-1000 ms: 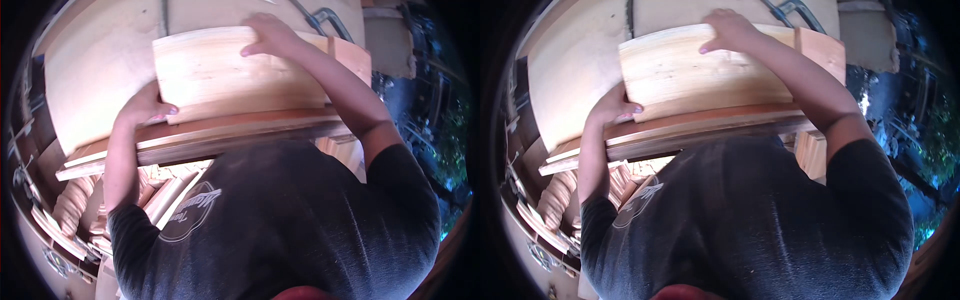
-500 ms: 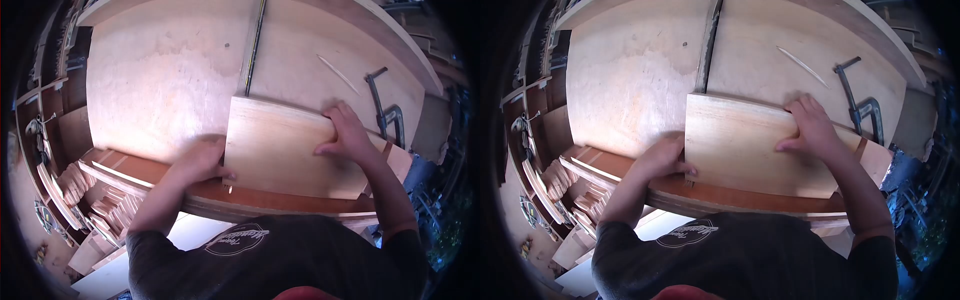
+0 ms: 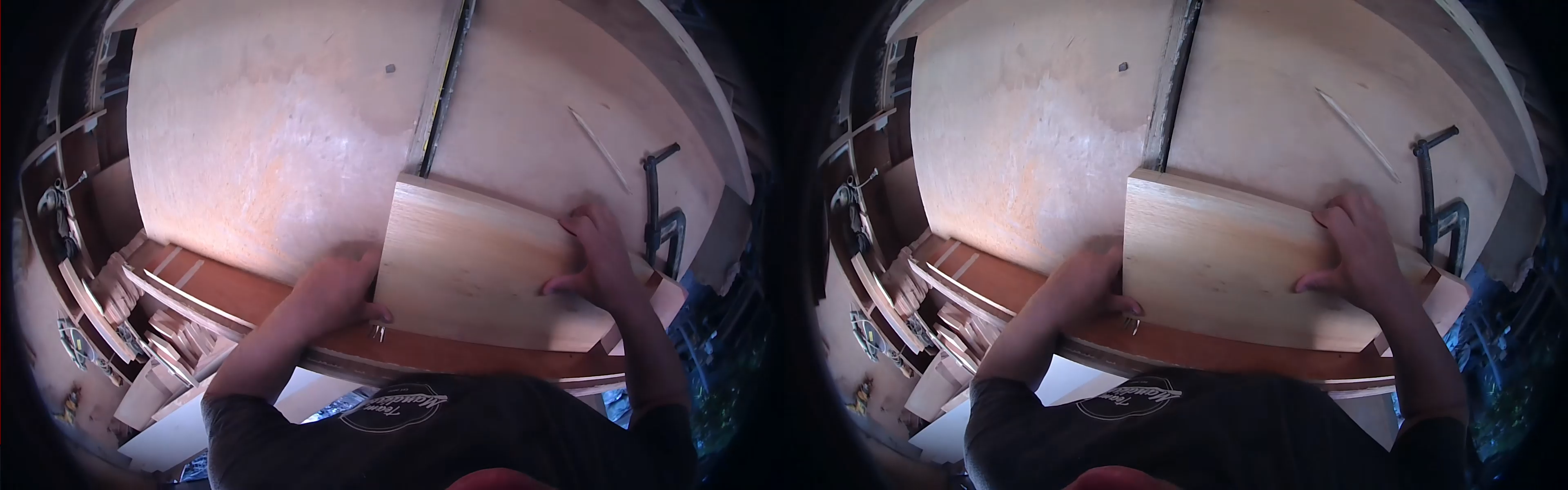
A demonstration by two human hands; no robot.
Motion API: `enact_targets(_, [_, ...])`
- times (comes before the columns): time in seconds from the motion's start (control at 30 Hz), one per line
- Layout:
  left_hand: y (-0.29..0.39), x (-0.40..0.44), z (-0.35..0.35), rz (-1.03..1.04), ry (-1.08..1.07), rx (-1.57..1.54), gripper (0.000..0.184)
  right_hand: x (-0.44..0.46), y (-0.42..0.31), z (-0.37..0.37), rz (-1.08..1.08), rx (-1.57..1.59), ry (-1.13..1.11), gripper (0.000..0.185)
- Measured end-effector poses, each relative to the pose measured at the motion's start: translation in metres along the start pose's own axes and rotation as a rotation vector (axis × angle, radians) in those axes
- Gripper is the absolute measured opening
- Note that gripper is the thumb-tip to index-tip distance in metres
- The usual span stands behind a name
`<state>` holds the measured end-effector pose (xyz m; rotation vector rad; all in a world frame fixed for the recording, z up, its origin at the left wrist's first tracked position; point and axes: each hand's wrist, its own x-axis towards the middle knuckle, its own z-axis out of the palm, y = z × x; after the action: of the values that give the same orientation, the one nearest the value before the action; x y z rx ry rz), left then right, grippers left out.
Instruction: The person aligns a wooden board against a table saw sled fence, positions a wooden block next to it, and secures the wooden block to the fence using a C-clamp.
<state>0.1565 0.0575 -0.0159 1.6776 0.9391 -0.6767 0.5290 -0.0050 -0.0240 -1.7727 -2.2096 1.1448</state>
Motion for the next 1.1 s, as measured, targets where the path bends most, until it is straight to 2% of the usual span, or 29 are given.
enact_targets(0.33, [-0.0046,-0.0008,0.0001,0.048,-0.018,-0.074,0.069,0.0022,-0.0006,-0.0004,-0.025,-0.024,0.003,0.085])
enact_targets(0.6, [-0.0010,-0.0031,-0.0009,0.024,0.002,0.001,0.067,0.0030,0.0000,0.0000,-0.043,-0.028,0.016,0.085])
enact_targets(1.1, [0.0013,-0.0022,-0.0036,-0.023,-0.051,-0.038,0.063,0.0017,0.0011,0.0014,-0.041,-0.027,0.026,0.086])
